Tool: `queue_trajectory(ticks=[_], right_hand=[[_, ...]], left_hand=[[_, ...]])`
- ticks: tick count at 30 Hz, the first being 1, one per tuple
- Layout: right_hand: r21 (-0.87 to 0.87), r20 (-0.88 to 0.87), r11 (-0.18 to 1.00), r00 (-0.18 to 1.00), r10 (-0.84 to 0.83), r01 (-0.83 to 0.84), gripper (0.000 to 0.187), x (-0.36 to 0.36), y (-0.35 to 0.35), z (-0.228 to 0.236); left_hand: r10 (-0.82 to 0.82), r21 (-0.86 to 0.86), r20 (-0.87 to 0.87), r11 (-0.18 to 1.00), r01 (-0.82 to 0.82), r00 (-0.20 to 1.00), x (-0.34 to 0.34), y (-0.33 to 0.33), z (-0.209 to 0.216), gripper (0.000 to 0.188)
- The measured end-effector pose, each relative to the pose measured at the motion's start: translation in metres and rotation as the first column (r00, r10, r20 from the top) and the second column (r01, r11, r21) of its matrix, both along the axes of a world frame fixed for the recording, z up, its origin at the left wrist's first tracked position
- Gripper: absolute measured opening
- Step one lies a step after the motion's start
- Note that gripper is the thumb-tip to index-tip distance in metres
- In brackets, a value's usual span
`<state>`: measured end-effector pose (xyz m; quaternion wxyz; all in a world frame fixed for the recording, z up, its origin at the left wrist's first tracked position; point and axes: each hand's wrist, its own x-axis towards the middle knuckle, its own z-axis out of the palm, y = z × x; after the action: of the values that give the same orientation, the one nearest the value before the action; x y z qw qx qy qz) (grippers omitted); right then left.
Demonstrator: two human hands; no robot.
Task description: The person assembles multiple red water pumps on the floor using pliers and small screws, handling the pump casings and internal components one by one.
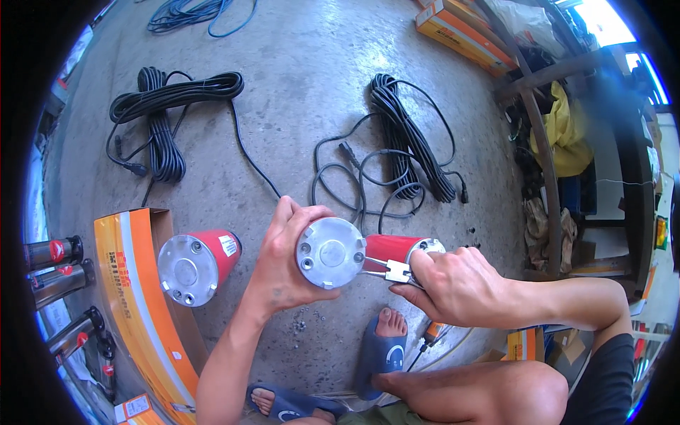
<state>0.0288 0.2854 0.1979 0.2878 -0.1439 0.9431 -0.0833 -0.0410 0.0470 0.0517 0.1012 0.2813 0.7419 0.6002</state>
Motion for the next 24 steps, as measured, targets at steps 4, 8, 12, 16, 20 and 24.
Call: queue_trajectory(ticks=[4,8,12,16,20,24], right_hand=[[0.004,0.022,1.0,1.0,-0.014,0.014,0.046,0.0,0.0,-0.002],[0.0,0.033,1.0,0.999,-0.024,0.024,0.046,0.001,0.0,-0.001],[-0.012,0.033,0.999,0.999,-0.036,0.036,0.048,0.002,-0.001,-0.001],[0.016,0.108,0.997,0.991,-0.081,0.08,0.044,-0.001,-0.007,0.0],[0.027,0.145,0.994,0.984,-0.107,0.104,0.043,-0.002,-0.014,0.005],[0.012,0.174,0.991,0.976,-0.134,0.134,0.043,-0.004,-0.02,0.014]], left_hand=[[0.004,-0.002,0.016,1.0,-0.004,1.0,0.001,0.001,-0.001,0.084],[0.002,0.003,-0.002,1.0,-0.002,1.0,0.0,0.0,-0.001,0.085],[0.006,0.01,-0.01,1.0,-0.005,1.0,-0.001,0.0,-0.002,0.085],[0.01,0.012,-0.012,1.0,-0.01,1.0,-0.001,0.001,-0.002,0.084],[0.023,0.023,-0.02,0.999,-0.023,1.0,0.001,0.001,-0.003,0.085],[0.029,0.033,-0.023,0.999,-0.029,0.999,0.001,0.002,-0.003,0.085]])
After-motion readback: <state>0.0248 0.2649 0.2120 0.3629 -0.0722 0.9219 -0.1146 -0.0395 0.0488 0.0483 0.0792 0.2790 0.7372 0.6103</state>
